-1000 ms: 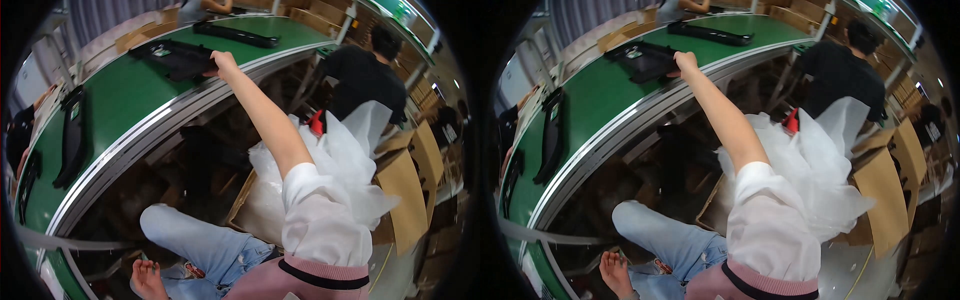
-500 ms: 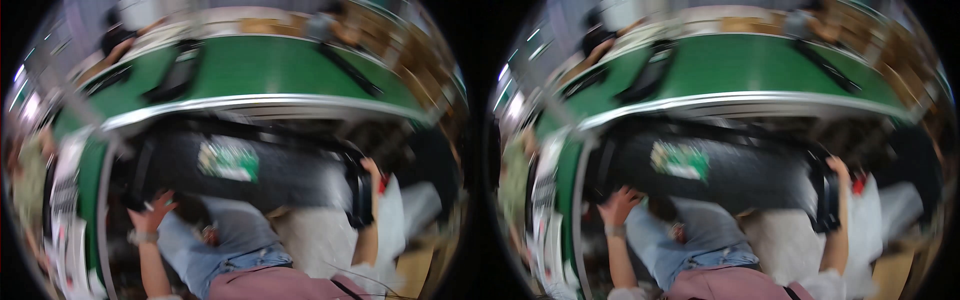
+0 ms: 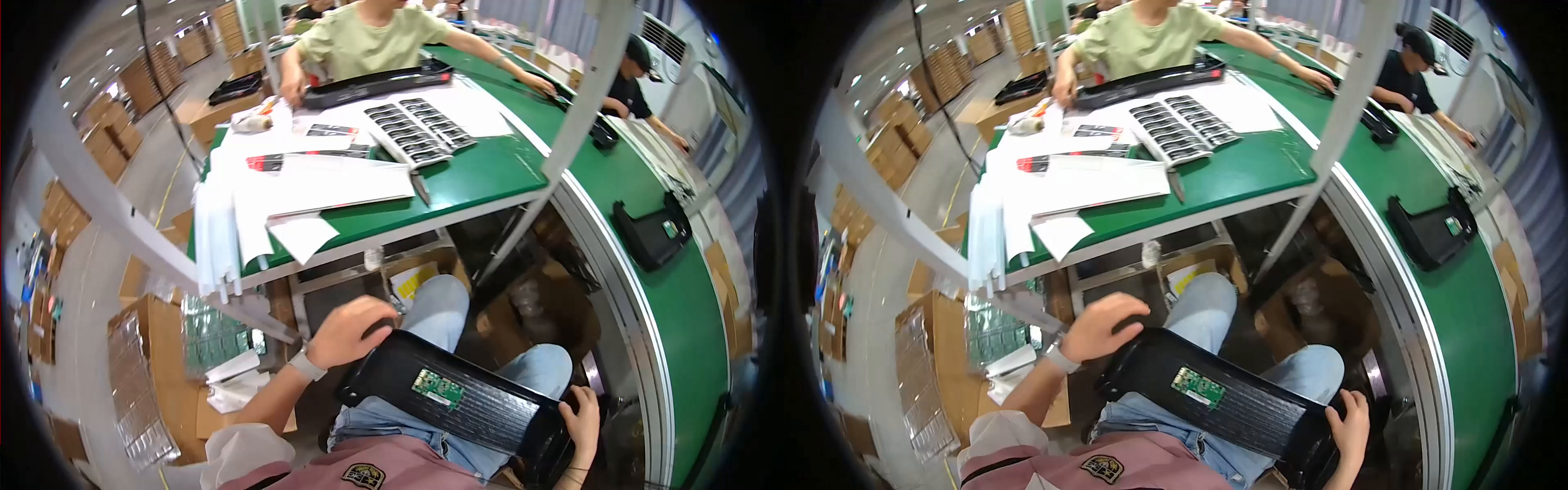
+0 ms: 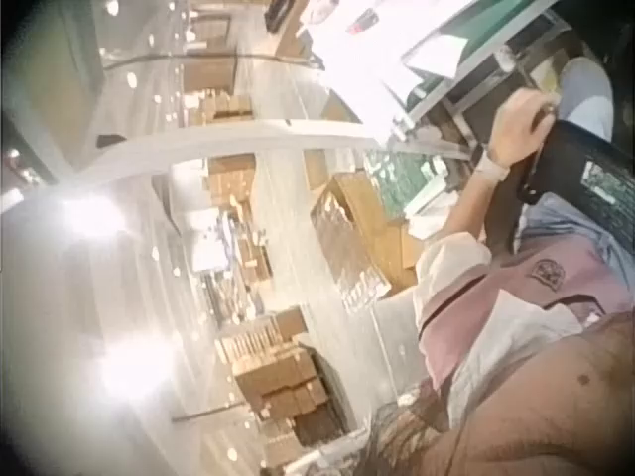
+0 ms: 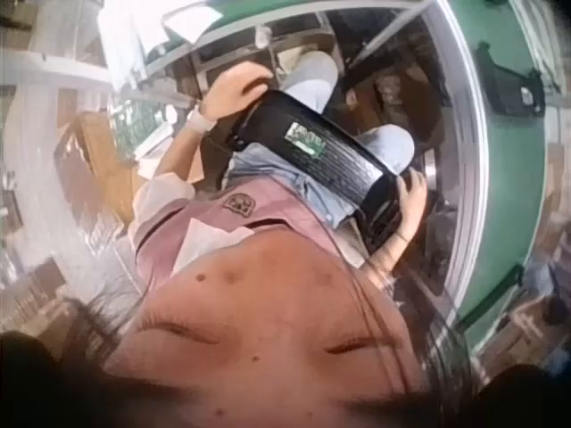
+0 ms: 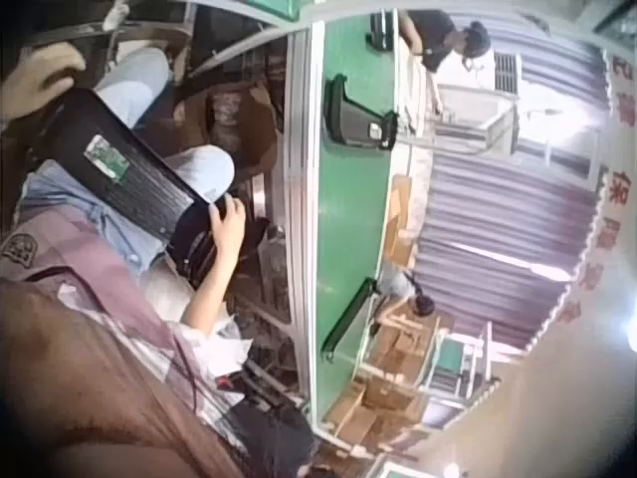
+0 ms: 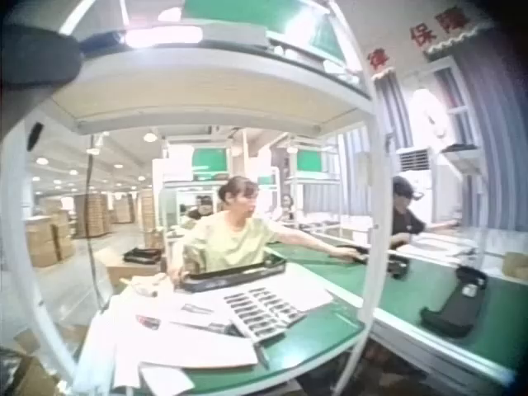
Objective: Applying warning and informational stickers to black plastic components on a factory assembly line.
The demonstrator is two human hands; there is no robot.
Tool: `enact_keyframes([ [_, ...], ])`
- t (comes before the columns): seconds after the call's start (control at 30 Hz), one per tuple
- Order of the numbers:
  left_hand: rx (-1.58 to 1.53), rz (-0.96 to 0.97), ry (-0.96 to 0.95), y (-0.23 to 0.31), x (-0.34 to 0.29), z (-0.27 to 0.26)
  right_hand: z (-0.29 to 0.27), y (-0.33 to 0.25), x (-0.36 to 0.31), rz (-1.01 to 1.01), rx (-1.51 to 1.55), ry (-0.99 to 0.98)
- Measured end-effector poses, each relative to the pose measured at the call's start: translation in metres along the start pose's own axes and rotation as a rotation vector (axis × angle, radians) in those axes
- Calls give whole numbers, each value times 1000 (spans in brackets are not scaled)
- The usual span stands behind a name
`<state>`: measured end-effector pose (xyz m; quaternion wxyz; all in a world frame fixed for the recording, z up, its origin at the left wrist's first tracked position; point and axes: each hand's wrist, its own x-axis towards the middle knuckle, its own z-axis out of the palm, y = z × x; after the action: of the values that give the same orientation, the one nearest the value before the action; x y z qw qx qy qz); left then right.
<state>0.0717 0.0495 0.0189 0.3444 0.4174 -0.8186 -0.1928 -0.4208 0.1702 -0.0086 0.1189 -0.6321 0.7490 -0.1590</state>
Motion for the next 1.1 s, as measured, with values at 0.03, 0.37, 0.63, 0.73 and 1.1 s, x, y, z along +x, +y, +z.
enact_keyframes([
  [0.03, 71, 30, 64, 7, 8, -20, -9, -17, 13, -58, 25, 31],
  [0.37, 1161, -37, 532, -127, 144, -205, -6, -150, 71, -489, 205, -23],
  [0.63, -14, -103, 671, -76, 166, -245, -10, -176, 86, -411, 495, -137],
  [0.73, -316, -162, 593, -15, 154, -219, -18, -211, 104, -558, 595, -101],
  [1.1, -897, -284, 29, 100, 155, -67, -52, -293, 122, -1001, 400, 742],
])
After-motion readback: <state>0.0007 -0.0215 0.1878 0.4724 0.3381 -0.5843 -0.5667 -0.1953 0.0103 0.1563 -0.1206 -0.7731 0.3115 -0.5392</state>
